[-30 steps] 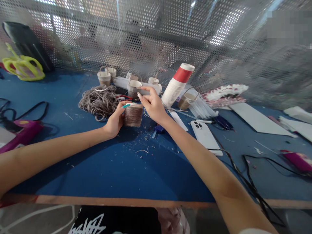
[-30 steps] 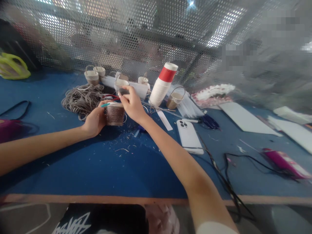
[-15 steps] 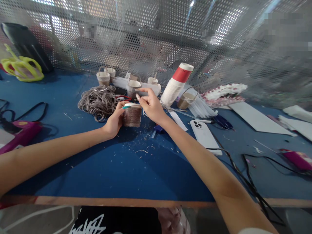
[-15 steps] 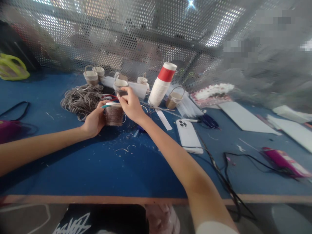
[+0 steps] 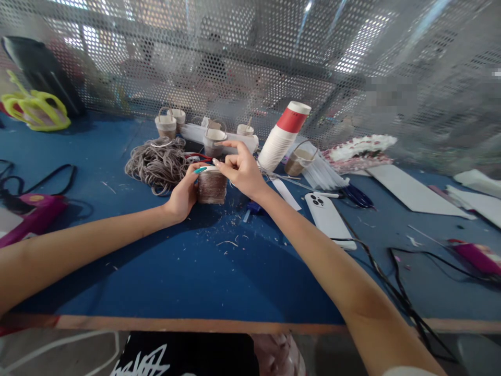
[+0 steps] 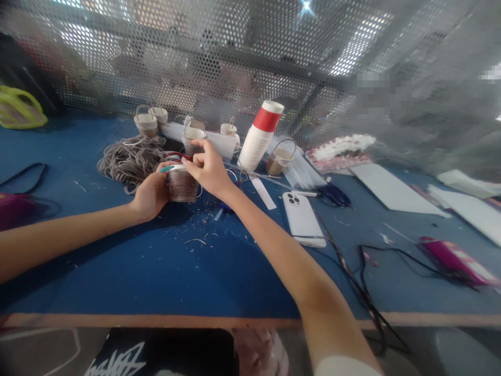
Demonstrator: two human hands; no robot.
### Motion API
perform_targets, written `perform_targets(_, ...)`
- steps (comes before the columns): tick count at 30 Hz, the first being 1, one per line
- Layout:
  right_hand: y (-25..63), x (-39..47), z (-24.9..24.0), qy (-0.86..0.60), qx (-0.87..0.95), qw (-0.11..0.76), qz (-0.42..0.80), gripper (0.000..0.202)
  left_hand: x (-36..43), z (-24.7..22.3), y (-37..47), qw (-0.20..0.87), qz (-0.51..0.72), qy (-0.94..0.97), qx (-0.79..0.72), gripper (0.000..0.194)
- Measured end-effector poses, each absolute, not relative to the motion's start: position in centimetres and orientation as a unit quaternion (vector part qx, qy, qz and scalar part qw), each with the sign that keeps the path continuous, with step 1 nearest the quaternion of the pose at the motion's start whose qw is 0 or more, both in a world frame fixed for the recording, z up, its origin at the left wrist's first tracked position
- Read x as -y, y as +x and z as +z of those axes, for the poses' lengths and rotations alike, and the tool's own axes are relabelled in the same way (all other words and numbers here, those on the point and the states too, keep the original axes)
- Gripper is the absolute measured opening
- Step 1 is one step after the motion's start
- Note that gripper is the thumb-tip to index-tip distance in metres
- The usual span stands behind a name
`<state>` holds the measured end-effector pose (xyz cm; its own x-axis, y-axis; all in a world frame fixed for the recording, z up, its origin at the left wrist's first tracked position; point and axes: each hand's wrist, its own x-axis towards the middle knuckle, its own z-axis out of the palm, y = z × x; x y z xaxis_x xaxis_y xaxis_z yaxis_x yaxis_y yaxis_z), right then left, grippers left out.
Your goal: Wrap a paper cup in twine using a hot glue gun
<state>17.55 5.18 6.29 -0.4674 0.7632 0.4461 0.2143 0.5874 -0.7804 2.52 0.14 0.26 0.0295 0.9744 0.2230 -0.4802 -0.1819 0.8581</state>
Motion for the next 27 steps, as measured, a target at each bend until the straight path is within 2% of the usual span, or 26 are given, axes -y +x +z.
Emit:
perform_targets(7,17.42,-4.93,6.34,-0.299,0.793,0.419,0.325,0.04,0.18,0.64,2.52,0.572,0.62,0.433,-0.317,0.032)
perform_targets(27,18.06,-5.31,6.07,-0.238,0.807,0.4,0.364,0.047,0.2,0.96,2.5,0.589,0.618,0.41,-0.322,0.029)
